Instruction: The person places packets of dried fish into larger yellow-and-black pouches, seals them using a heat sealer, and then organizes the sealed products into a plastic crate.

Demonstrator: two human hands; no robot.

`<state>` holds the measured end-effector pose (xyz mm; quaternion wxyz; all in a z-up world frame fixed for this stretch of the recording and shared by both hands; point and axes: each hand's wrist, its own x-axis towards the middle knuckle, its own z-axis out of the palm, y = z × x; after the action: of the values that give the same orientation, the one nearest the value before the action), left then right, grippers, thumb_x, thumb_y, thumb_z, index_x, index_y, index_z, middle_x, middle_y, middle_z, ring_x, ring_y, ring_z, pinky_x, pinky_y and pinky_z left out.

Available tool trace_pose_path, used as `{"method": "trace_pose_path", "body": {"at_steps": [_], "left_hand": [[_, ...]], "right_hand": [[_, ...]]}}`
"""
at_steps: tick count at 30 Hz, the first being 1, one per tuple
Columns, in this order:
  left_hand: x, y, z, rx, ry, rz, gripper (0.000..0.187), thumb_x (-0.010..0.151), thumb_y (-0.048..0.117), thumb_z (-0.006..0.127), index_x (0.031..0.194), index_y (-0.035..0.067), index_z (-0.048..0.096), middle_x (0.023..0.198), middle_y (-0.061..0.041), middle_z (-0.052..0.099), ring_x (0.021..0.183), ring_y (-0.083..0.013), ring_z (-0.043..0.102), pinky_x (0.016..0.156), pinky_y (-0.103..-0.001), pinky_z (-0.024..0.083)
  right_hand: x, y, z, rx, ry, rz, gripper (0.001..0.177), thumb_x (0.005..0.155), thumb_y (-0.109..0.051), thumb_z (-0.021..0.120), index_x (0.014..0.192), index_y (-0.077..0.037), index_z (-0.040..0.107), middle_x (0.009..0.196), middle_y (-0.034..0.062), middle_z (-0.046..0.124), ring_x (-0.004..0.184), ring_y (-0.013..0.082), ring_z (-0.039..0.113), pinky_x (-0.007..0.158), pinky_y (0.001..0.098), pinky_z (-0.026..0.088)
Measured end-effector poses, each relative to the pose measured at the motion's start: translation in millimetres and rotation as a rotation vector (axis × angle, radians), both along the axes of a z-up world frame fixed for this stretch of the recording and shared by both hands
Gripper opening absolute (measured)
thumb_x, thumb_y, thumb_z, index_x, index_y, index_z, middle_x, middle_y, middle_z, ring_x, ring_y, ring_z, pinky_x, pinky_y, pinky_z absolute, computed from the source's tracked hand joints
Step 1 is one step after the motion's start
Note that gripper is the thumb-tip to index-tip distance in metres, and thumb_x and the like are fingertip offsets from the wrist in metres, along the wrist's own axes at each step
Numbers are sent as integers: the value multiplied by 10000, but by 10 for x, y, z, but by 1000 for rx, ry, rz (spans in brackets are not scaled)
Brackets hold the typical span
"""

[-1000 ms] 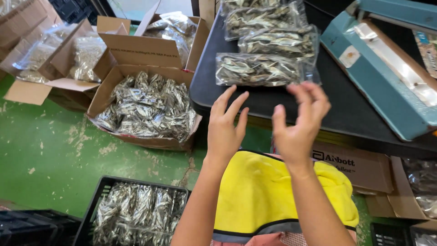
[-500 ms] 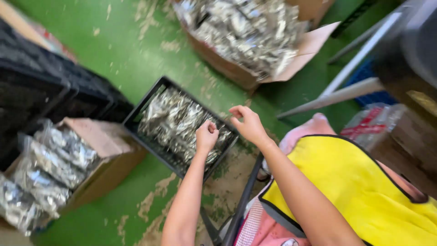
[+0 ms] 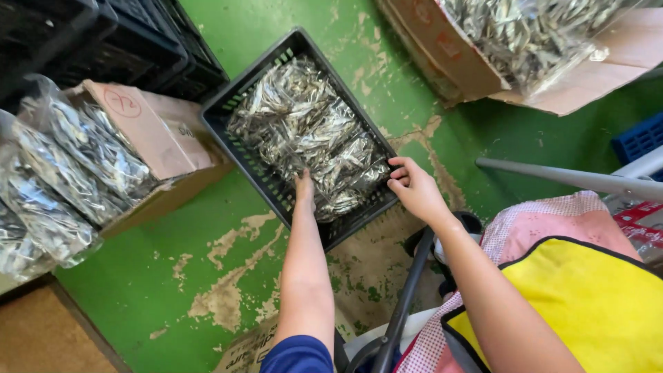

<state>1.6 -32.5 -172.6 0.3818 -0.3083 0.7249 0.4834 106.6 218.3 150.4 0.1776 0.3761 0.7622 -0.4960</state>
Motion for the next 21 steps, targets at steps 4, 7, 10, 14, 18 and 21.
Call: {"method": "trace_pose_path", "body": {"at_steps": [4, 7, 10, 14, 18, 21], "left_hand": [[-1, 392, 1045, 86, -53, 195, 830, 1091, 554, 356, 1660, 88, -29, 1720, -219, 8, 1588, -401, 15, 1267, -614, -6], [-60, 424, 804, 109, 45, 343, 827, 1107, 520, 410, 1660, 144, -77, 1714, -214, -44, 1585, -399, -11, 1256, -627, 28], [-230, 507, 555, 110, 191, 415, 826, 1131, 454, 473, 1664, 166, -89, 1707, -211, -87, 1586, -383, -34, 1254, -618, 56], [-361, 501, 923, 136, 159, 448, 895, 1119, 548, 466, 1651, 182, -153, 1707, -199, -105, 1580, -383, -68, 1255, -626, 44], [-544, 414, 1281, 162, 63, 364, 931, 1066, 686, 356, 1655, 138, -113, 1711, -214, -110, 1582, -409, -59, 1257, -648, 42], [-676, 350, 955, 86, 56, 297, 1027, 1002, 822, 337, 1671, 109, 21, 1710, -255, 32, 1577, -450, 30, 1253, -672, 99]], "right_hand": [[-42, -13, 139, -9, -12, -10, 465, 893, -149, 705, 1345, -225, 628, 1126, 69, 737, 1029, 191, 729, 948, 392, 566], [-62, -34, 235, -17, -18, -14, 465, 902, -136, 695, 1354, -217, 623, 1139, 79, 736, 1039, 199, 726, 956, 398, 562], [-104, 4, 273, -19, -14, -27, 457, 907, -128, 692, 1351, -217, 629, 1142, 82, 738, 1035, 199, 728, 941, 392, 567], [-133, -21, 387, -40, -8, -35, 443, 917, -110, 682, 1346, -213, 632, 1133, 76, 737, 1015, 186, 731, 911, 375, 576], [-104, -43, 388, -56, 10, -44, 446, 923, -92, 679, 1354, -193, 630, 1124, 86, 732, 996, 181, 724, 901, 370, 579], [-71, -9, 340, -76, 47, -59, 452, 920, -59, 677, 1359, -157, 635, 1104, 113, 731, 959, 188, 714, 863, 361, 586]]}}
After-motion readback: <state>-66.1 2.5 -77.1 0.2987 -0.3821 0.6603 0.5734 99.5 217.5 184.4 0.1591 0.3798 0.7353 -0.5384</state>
